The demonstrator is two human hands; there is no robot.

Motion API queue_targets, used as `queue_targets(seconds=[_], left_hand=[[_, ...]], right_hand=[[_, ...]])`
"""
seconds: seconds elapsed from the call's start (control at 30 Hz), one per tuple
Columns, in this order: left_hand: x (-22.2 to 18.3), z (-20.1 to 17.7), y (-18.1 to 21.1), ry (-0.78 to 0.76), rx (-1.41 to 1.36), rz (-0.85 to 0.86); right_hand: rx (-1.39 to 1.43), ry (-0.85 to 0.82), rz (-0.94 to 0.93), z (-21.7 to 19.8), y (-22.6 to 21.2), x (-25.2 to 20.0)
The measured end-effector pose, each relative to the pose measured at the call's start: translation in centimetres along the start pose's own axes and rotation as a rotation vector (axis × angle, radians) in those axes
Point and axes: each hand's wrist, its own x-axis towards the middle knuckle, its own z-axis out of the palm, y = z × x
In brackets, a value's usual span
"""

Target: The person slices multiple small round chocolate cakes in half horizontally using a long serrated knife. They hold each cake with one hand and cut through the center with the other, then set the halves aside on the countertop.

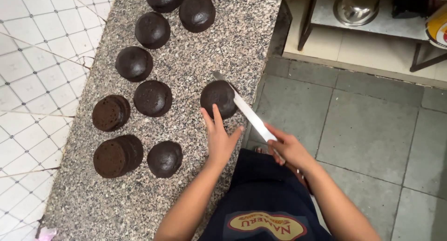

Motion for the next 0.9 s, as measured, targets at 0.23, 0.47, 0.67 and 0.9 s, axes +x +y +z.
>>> queue_targets(seconds=[0.23, 0.47, 0.67, 0.9], left_hand=[[5.5, -2.2, -3.5, -0.058, 0.509, 0.112], [8.2, -2.0, -6.0, -0.050, 0.267, 0.240], [8.0, -1.5, -6.2, -0.009, 0.235, 0.287], [7.2, -1.1, -5.2, -0.029, 0.258, 0.224]], right_hand=[[-0.001, -0.048, -0.083, -0.8, -3.4, 3.9], [-0.074, 0.019, -0.017, -0.2, -2.2, 0.1], [-0.017, 0.016, 0.020, 0.1, 0.5, -0.9], [-0.071, -0.018, -0.058, 3.4, -3.3, 3.9]])
